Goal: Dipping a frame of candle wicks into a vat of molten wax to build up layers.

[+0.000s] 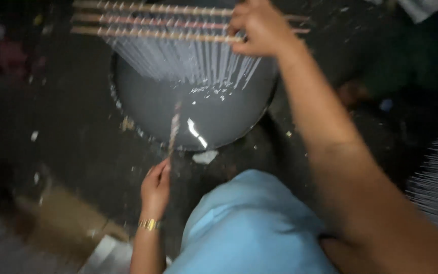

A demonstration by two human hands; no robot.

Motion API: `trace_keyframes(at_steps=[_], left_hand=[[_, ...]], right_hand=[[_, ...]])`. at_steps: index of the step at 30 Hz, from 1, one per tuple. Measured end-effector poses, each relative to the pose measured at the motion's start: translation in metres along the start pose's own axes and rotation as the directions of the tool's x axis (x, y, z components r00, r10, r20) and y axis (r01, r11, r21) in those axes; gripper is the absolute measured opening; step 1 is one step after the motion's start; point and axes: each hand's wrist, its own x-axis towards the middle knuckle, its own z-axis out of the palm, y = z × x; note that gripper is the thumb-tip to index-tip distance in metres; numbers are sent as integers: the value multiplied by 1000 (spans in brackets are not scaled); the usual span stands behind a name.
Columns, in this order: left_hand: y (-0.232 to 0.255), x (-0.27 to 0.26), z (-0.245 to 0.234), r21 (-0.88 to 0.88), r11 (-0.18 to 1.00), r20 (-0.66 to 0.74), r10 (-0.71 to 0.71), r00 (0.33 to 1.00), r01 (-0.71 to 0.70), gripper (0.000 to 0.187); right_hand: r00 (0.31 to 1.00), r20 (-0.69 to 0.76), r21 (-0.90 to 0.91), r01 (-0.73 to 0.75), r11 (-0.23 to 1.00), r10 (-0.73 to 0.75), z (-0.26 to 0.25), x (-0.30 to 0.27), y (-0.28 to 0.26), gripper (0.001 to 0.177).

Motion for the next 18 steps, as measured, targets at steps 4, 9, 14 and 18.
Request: trace_keyframes(at_steps=[4, 9, 14, 18], left_hand=[[36, 8, 16, 61, 996, 112, 59, 992, -66, 31], [52, 38, 56, 121, 922, 27, 367, 930, -367, 32], [97, 54, 74, 137, 860, 52, 489, 870, -492, 38], [140, 60, 78, 96, 770, -80, 638, 766, -631, 35]], right_hand=[[993, 80, 3, -89, 996, 88, 28, -11, 12, 24], [1000, 25, -54, -8, 999, 10, 42, -14, 26, 25], [993, 71, -109, -82, 991, 90, -16, -2, 5, 25], [963, 126, -152, -220, 963, 240, -62, 10, -7, 24]])
